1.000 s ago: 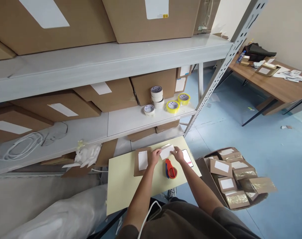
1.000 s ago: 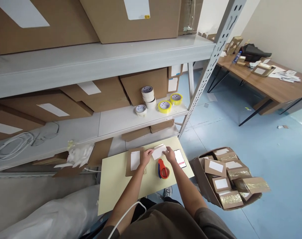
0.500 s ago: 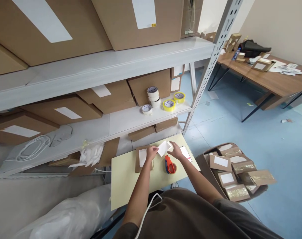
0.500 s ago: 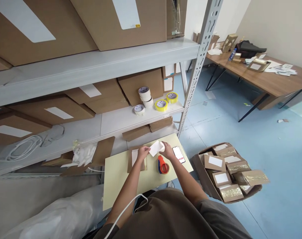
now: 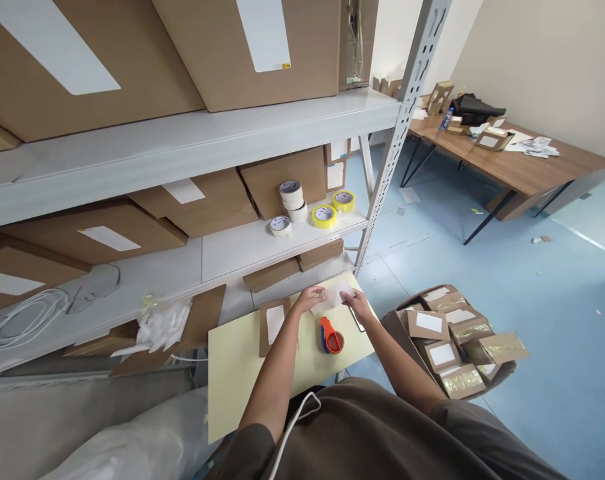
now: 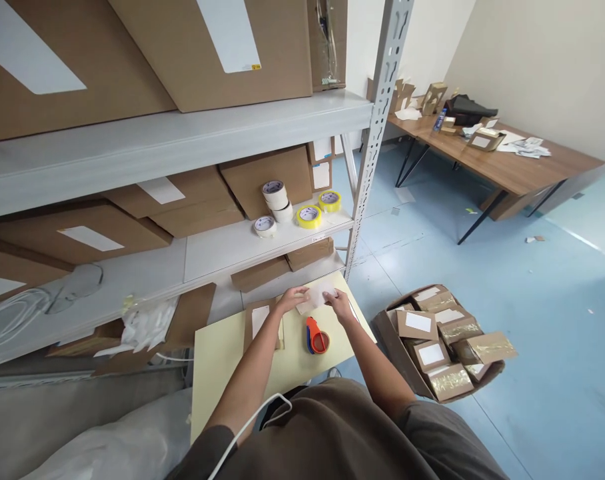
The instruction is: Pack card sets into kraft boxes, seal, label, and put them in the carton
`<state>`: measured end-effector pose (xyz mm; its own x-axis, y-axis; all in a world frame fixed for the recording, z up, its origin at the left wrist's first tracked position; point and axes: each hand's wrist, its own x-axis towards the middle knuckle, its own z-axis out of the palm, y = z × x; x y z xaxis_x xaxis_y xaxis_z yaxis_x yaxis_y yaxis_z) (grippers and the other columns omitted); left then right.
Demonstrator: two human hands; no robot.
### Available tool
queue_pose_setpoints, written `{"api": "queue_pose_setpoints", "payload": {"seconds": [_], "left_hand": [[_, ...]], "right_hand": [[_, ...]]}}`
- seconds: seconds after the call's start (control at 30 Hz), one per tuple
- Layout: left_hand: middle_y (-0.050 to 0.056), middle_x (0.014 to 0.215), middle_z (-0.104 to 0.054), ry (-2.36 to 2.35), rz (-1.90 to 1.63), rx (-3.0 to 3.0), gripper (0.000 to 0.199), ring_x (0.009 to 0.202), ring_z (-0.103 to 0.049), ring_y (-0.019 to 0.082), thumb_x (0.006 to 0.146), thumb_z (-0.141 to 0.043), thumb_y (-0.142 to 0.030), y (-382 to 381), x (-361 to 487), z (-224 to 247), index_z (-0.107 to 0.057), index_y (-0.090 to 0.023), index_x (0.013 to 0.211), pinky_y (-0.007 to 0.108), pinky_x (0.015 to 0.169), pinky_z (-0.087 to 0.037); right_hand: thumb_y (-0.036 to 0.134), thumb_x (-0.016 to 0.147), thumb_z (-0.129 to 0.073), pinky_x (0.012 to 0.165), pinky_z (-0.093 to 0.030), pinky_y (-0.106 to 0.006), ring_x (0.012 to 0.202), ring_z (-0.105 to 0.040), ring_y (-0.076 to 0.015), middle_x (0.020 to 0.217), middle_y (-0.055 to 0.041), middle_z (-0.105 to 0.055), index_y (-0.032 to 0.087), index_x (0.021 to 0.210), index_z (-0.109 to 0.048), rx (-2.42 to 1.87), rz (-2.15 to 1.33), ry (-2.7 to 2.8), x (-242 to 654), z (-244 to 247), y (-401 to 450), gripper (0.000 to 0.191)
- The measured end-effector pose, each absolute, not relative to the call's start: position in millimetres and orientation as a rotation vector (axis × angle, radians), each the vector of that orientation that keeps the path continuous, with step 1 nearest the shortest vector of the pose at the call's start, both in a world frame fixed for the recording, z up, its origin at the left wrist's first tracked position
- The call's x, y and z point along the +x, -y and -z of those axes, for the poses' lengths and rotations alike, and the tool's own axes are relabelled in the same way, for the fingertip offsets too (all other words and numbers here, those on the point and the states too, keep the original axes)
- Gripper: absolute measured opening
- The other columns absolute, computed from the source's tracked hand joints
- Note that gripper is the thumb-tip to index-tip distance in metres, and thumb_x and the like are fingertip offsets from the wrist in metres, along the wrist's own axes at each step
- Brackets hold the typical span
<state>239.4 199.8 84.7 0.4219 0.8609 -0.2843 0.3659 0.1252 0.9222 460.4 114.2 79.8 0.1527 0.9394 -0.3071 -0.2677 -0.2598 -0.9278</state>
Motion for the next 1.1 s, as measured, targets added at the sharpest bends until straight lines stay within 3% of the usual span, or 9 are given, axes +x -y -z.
{"api": "queue_pose_setpoints", "payload": {"seconds": [0.2, 0.4, 0.67, 1.1], "left_hand": [[0.004, 0.080, -0.078, -1.085, -0.315, 1.528, 0.044, 0.084, -0.070, 0.026, 0.060, -0.086, -0.058, -215.6, 237.3, -76.9, -0.077, -0.017, 0.073, 0.036, 0.082, -0.052], [0.006, 0.084, -0.079, -1.076, -0.309, 1.524, 0.041, 0.082, -0.070, 0.025, 0.062, -0.086, -0.054, -221.0, 230.1, -77.2, -0.080, -0.017, 0.080, 0.033, 0.076, -0.050], [0.006, 0.080, -0.079, -1.161, -0.392, 1.415, 0.056, 0.073, -0.067, 0.022, 0.054, -0.087, -0.064, -224.6, 225.5, -75.7, -0.080, -0.015, 0.082, 0.030, 0.069, -0.047], [0.006, 0.078, -0.079, -1.065, -0.297, 1.438, 0.042, 0.073, -0.070, 0.024, 0.054, -0.092, -0.049, -224.2, 218.5, -94.2, -0.082, -0.017, 0.079, 0.032, 0.069, -0.052]], "right_hand": [[0.050, 0.060, -0.092, 0.077, -0.059, -0.035, 0.075, -0.070, -0.0204, 0.080, -0.0048, -0.075, 0.019, 0.078, -0.071, -1.375, -1.430, 0.608, 492.5, -70.1, -110.3, 0.041], [0.053, 0.057, -0.090, 0.067, -0.056, -0.031, 0.065, -0.063, -0.0162, 0.069, -0.0008, -0.068, 0.021, 0.071, -0.062, -1.439, -1.352, 0.533, 485.4, -54.0, -111.4, 0.044], [0.058, 0.057, -0.087, 0.067, -0.055, -0.028, 0.066, -0.061, -0.0146, 0.073, -0.0006, -0.067, 0.021, 0.076, -0.060, -1.407, -1.286, 0.413, 464.9, -57.0, -119.6, 0.049], [0.056, 0.063, -0.084, 0.067, -0.055, -0.029, 0.075, -0.067, -0.0183, 0.082, -0.0043, -0.073, 0.021, 0.079, -0.062, -1.439, -1.398, 0.611, 470.3, -68.8, -113.6, 0.044]]}}
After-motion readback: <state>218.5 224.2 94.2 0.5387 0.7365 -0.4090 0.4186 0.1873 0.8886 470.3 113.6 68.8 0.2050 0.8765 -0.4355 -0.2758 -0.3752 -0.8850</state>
